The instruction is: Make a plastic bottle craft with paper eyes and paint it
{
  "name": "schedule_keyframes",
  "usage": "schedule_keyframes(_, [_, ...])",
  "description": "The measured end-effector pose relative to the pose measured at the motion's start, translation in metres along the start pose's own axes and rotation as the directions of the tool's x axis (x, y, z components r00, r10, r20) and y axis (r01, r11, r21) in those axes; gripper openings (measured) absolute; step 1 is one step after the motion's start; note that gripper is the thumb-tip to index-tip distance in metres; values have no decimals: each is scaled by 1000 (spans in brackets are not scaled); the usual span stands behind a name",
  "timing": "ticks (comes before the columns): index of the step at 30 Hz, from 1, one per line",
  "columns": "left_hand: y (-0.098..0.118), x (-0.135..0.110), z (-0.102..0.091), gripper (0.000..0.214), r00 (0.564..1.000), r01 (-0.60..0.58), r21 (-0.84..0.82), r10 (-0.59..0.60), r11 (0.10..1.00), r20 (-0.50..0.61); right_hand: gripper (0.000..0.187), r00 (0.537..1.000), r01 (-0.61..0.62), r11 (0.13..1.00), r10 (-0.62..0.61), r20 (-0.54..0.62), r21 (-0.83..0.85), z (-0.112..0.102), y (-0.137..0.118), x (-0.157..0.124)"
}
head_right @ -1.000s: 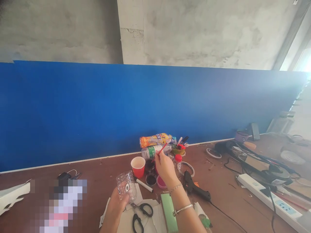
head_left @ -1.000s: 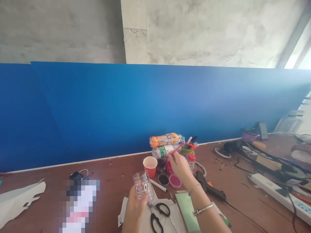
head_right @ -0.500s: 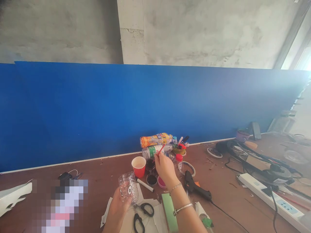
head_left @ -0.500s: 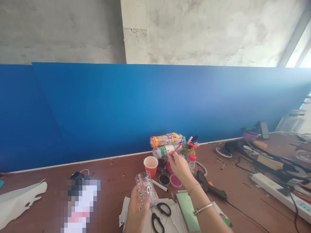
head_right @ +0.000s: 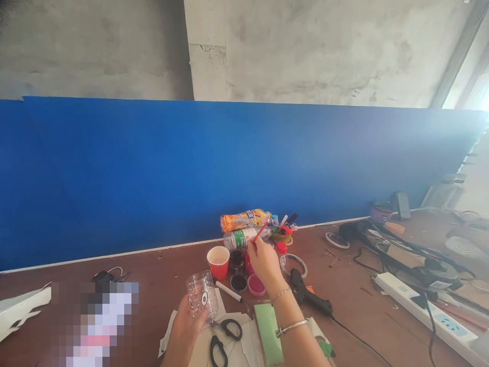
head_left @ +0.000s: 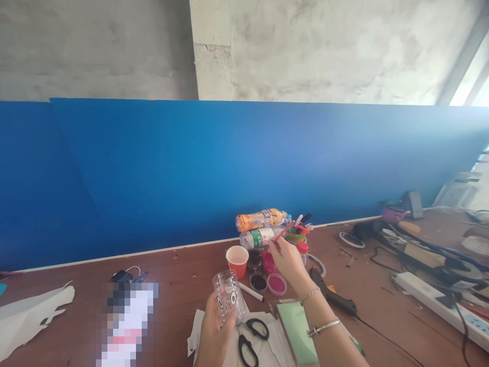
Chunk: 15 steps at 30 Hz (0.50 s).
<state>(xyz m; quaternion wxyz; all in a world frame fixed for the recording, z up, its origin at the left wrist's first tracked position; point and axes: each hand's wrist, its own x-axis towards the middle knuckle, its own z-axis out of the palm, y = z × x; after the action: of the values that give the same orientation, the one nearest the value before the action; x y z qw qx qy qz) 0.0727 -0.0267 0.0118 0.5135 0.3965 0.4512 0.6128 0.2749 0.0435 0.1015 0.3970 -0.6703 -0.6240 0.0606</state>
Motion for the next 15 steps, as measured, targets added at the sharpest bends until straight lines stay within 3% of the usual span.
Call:
schedule_keyframes(10, [1,1,-3,57,1000,9,-1,-9,1000,7,25,997,-42,992,50,-64,119,-4,0,0])
schedule_keyframes(15, [11,4,-8,53,994,52,11,-53,999,99,24,997,-55,988,63,-53,143,-3,1,1])
